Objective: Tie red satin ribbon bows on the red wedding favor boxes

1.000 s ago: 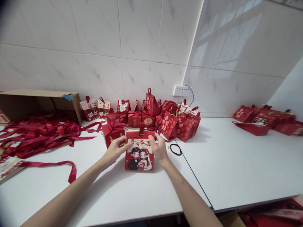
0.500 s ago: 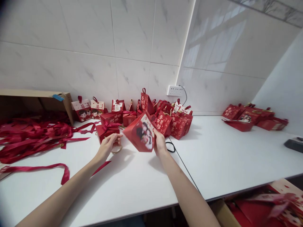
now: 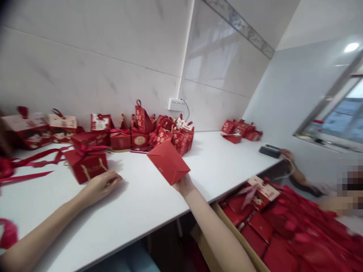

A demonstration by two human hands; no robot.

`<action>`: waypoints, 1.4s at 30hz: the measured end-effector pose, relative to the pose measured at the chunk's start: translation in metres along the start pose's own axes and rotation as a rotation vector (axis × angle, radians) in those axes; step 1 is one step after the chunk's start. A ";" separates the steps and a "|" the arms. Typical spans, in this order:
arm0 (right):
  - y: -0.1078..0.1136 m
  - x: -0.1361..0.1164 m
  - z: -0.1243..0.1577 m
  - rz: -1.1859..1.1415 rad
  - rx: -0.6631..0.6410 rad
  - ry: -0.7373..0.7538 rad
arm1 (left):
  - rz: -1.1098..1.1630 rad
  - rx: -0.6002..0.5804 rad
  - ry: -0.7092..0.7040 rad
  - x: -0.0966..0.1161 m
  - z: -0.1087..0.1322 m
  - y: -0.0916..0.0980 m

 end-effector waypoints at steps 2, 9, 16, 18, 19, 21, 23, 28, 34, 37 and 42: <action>0.027 -0.016 0.017 0.039 0.107 0.023 | -0.027 -0.023 0.018 0.000 -0.002 -0.001; 0.131 -0.081 0.102 0.582 0.448 0.381 | -0.132 -0.064 0.001 -0.003 -0.010 -0.015; 0.211 -0.173 0.177 0.741 1.043 0.841 | -0.133 -0.025 -0.076 -0.035 -0.011 -0.039; 0.222 -0.195 0.191 0.836 1.210 0.963 | -0.132 -0.020 -0.096 -0.039 -0.010 -0.041; 0.226 -0.201 0.194 0.915 1.283 1.002 | -0.132 -0.018 -0.099 -0.039 -0.010 -0.041; 0.234 -0.203 0.192 1.129 1.384 0.985 | -0.132 -0.011 -0.096 -0.038 -0.010 -0.040; 0.244 -0.189 0.174 1.369 1.364 0.797 | -0.135 -0.008 -0.087 -0.034 -0.010 -0.038; 0.273 -0.127 0.116 1.570 1.085 0.306 | -0.140 -0.076 -0.011 -0.016 -0.010 -0.033; 0.282 -0.120 0.087 1.701 1.029 0.200 | -0.136 -0.101 0.024 0.001 -0.009 -0.026; 0.278 -0.119 0.081 1.819 0.981 0.182 | -0.126 -0.113 -0.031 0.003 -0.005 -0.028; 0.264 -0.126 0.078 1.998 0.841 0.151 | -0.132 -0.080 -0.164 0.011 0.002 -0.025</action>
Point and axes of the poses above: each hand's wrist, its own z-axis away from the middle knuckle, its own y-axis out of the back of the hand, x = y × z, the point moved 6 cm from there along -z, towards the middle knuckle, and after that the axes turned 13 degrees about x, right-handed, at the moved point
